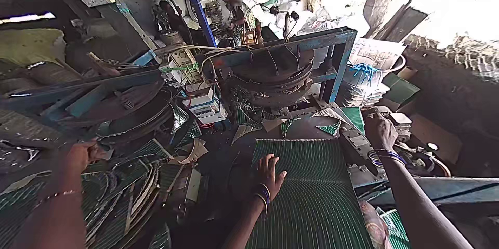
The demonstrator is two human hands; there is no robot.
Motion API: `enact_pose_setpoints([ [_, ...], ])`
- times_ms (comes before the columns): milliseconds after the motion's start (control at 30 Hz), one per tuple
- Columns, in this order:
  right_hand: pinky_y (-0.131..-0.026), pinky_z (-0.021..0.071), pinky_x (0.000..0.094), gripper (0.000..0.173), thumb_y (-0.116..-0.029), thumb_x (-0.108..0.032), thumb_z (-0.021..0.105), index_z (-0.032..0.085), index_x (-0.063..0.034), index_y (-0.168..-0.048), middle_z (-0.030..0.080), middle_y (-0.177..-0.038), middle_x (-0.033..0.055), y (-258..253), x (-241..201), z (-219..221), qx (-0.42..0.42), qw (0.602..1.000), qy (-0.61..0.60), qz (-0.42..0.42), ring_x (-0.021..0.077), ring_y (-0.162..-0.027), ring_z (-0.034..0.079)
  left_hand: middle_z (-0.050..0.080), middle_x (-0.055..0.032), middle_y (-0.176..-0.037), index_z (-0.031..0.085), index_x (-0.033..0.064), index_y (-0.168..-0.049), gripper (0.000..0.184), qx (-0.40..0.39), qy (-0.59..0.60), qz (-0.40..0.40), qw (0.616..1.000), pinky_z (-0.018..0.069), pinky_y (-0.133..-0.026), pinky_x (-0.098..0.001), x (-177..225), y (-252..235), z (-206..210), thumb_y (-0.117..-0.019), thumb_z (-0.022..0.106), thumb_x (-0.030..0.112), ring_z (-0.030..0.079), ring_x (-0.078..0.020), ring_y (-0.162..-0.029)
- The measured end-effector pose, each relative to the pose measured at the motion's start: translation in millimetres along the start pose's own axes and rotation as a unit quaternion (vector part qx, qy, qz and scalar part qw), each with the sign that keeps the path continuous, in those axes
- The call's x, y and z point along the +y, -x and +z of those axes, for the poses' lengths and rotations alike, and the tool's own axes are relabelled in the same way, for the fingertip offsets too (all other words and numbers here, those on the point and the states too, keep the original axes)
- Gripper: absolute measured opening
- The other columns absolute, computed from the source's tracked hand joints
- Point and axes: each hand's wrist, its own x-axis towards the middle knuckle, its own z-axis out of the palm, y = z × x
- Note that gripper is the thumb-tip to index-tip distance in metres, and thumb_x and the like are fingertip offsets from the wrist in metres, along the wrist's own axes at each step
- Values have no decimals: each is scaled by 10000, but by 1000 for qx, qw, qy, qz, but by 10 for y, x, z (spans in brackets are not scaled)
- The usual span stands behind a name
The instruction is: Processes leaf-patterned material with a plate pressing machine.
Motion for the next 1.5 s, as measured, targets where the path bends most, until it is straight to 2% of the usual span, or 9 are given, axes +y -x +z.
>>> enact_pose_setpoints([
  [267,-975,457,694,278,-1005,-115,573,676,-12,-1242,673,-1210,280,560,399,-435,17,992,-118,-45,473,-1170,624,489,-95,-1524,604,170,-1414,609,-10,64,-25,998,334,-1163,-529,-48,-23,-45,-930,618,540,430,-329,-1409],
  [533,-844,497,668,184,-991,-1,536,659,101,-1084,695,-984,291,1271,849,-472,104,971,-206,-64,451,-937,685,650,-209,-1054,507,-84,-1323,635,203,396,-177,878,544,-709,-408,182,-1214,-1575,-1086,402,495,629,-249,-747],
  [733,-913,456,701,226,-985,1,535,662,89,-1148,674,-1097,326,1243,780,-541,84,985,-149,-10,505,-1065,648,666,-188,-1093,558,-49,-1326,533,204,407,-244,856,515,-705,-371,-68,-2042,-1848,-1124,331,389,606,-204,-764],
  [933,-1043,332,754,437,-1017,-194,554,569,30,-1391,532,-1394,357,1012,414,-639,81,989,-44,-114,579,-1327,461,578,-59,-739,597,-109,-1114,427,205,409,-161,875,448,-541,-235,360,-671,-1410,-1129,343,234,476,-74,-525],
  [1100,-1150,265,734,801,-855,-641,696,553,-134,-1459,481,-1547,199,1798,-733,-479,20,880,-25,-474,414,-1471,400,583,31,-601,622,-16,-1000,363,201,468,-140,849,445,-465,-181,305,666,-893,-1103,382,236,495,-40,-451],
  [1233,-1116,311,745,272,-959,-110,598,717,-126,-1204,702,-1246,148,2460,-879,-24,26,803,-72,-591,423,-1332,557,589,70,-607,632,31,-910,367,159,459,-154,861,446,-479,-158,237,1309,-815,-1088,381,231,494,-2,-464],
  [1333,-1079,421,623,189,-975,-94,562,704,-123,-853,665,-843,63,2625,-685,-92,8,816,-117,-566,278,-862,682,580,83,-593,593,-9,-979,322,216,475,-228,822,445,-466,-150,15,1653,-910,-1077,397,226,499,23,-463],
  [1433,-934,549,377,196,-949,-201,643,745,-42,-898,735,-960,68,2581,-324,-982,-41,898,-263,-351,160,-970,697,578,97,-603,535,27,-1063,278,259,417,-336,804,427,-443,-129,-610,1909,-1175,-1111,378,252,492,43,-449],
  [1500,-824,580,222,176,-946,-133,665,684,33,-1001,706,-928,-3,2465,169,-1731,19,932,-333,-143,-4,-881,667,633,-7,-728,568,-52,-1109,333,157,237,-361,888,493,-543,-210,-958,2112,-1278,-1097,391,230,556,-37,-541],
])
